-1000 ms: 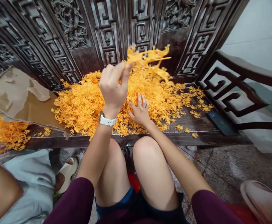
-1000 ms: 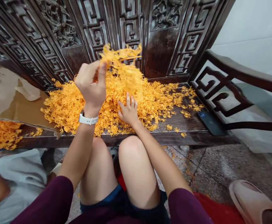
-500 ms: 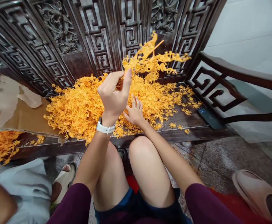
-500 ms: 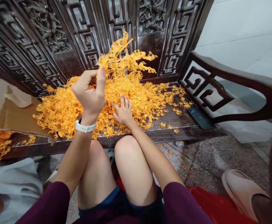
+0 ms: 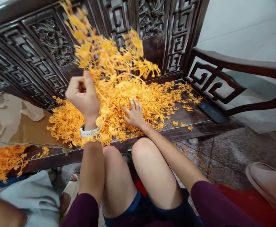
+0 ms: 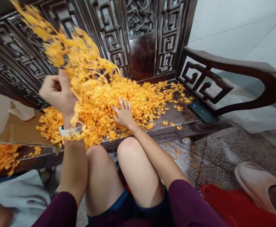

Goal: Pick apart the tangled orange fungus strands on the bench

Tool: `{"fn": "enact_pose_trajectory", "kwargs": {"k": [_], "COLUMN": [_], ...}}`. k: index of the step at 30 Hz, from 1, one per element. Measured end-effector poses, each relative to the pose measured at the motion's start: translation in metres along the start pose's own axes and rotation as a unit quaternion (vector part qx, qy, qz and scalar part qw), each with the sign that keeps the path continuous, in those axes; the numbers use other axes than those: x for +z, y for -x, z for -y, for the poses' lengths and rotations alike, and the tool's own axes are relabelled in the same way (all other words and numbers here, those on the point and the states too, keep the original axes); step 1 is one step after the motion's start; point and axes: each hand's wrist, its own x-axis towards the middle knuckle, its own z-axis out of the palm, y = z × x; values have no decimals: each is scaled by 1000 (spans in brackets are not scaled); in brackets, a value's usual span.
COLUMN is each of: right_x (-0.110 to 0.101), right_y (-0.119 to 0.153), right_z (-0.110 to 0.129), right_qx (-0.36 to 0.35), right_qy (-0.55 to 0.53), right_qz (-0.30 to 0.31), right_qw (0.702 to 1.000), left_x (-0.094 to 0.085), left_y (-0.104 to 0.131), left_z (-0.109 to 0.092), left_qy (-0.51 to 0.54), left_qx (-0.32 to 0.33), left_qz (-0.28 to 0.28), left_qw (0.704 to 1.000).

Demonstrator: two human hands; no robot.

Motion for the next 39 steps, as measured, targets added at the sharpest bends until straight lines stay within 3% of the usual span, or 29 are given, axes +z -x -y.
{"fn": "enact_pose_trajectory", "kwargs": {"k": [5,8,11,15,19,22,26,30,35,37,39], "right_x": [-12,-23,-26,-23,-34,-49,-62,-69,-93,-107,-120], "right_y": [1,7,16,25,21,13,-2,-15,-20,-18,-16], "right_z": [-5,-7,-11,-21,-34,-42,-51,-59,-52,-42,-30], "right_qx": [-6,23,64,138,224,256,332,406,355,314,264], "right_qy": [-70,-168,-279,-445,-628,-717,-743,-716,-693,-681,-671], "right_qz": [-8,-81,-179,-247,-254,-229,-198,-172,-177,-176,-175], "right_qw": [998,982,941,850,701,607,546,542,601,637,671], "left_x": [23,35,38,32,23,19,17,23,36,41,47], "left_y": [41,67,89,99,94,92,95,104,123,130,134], "left_z": [50,88,119,142,149,139,102,65,46,41,33], "left_qy": [15,15,-18,-62,-137,-222,-272,-234,-130,-46,52], "left_qx": [-125,-222,-282,-266,-192,-158,-81,-10,14,-53,-213], "left_qz": [121,171,219,249,260,255,265,327,390,384,369], "left_qw": [985,960,934,929,936,928,921,915,911,921,903]}}
